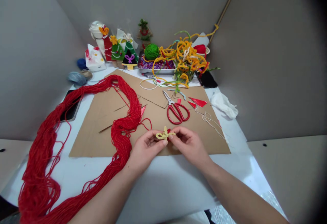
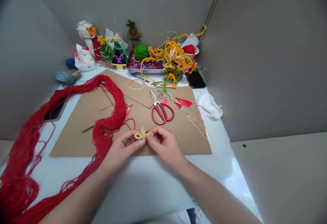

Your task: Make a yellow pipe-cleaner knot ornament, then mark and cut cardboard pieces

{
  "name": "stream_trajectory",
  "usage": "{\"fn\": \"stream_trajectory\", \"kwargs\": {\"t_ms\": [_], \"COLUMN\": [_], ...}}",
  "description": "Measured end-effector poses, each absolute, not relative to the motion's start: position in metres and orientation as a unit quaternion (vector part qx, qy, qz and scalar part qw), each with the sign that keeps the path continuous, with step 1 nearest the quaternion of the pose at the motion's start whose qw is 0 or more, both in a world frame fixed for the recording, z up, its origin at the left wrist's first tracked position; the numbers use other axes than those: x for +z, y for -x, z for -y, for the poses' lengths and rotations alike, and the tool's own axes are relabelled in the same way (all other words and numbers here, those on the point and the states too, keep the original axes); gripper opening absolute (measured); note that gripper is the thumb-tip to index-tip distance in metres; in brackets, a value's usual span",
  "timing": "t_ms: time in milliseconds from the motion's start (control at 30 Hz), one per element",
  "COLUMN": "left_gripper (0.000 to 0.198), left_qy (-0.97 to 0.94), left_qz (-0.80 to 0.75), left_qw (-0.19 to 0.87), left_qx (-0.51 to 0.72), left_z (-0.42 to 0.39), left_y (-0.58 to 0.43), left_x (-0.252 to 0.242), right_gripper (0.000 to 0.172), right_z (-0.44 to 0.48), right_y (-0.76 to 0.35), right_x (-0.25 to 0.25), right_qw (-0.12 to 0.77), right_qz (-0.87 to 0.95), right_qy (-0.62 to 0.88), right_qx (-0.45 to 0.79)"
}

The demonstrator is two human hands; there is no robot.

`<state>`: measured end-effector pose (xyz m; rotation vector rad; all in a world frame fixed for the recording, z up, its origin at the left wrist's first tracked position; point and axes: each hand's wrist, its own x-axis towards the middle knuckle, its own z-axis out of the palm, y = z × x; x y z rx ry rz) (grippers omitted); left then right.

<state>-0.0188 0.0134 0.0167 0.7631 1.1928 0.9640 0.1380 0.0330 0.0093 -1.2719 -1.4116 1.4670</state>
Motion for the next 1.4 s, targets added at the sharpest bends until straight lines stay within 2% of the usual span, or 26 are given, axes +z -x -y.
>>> {"fn": "stream_trajectory", "kwargs": {"t_ms": [133,267,467,567,867,1033,1233,1400], "left_gripper": [0.021,0.017,0.012,0.014,0.019,0.022,0.020,0.017], "left_qy": [-0.327,-0.349,-0.381,-0.372,-0.299,-0.349,-0.376,-0.396], "left_qz": [-0.525,-0.485,-0.457,-0.452,-0.446,-0.479,-0.492,-0.509], "left_qw": [0.660,0.711,0.748,0.753,0.753,0.717,0.702,0.682], "left_qx": [0.427,0.370,0.294,0.302,0.380,0.367,0.351,0.346], "left_z": [-0.014,-0.014,-0.013,-0.014,-0.014,-0.013,-0.016,-0.016], "left_y": [0.022,0.027,0.033,0.033,0.027,0.029,0.032,0.032], "left_x": [0.014,0.020,0.023,0.019,0.014,0.014,0.019,0.018], "right_gripper": [0.017,0.029,0.015,0.010,0.011,0.009,0.009,0.010], "right_z": [-0.035,-0.043,-0.048,-0.047,-0.044,-0.043,-0.043,-0.041], "right_y": [-0.143,-0.157,-0.165,-0.162,-0.154,-0.153,-0.154,-0.152], "right_x": [0.012,0.021,0.028,0.025,0.011,0.013,0.012,0.013], "right_qw": [0.348,0.344,0.289,0.287,0.343,0.350,0.294,0.285], "right_qz": [0.598,0.702,0.799,0.820,0.846,0.841,0.857,0.848], "right_qy": [0.469,0.391,0.296,0.288,0.320,0.323,0.330,0.342], "right_qx": [0.549,0.486,0.436,0.403,0.254,0.258,0.265,0.287]}}
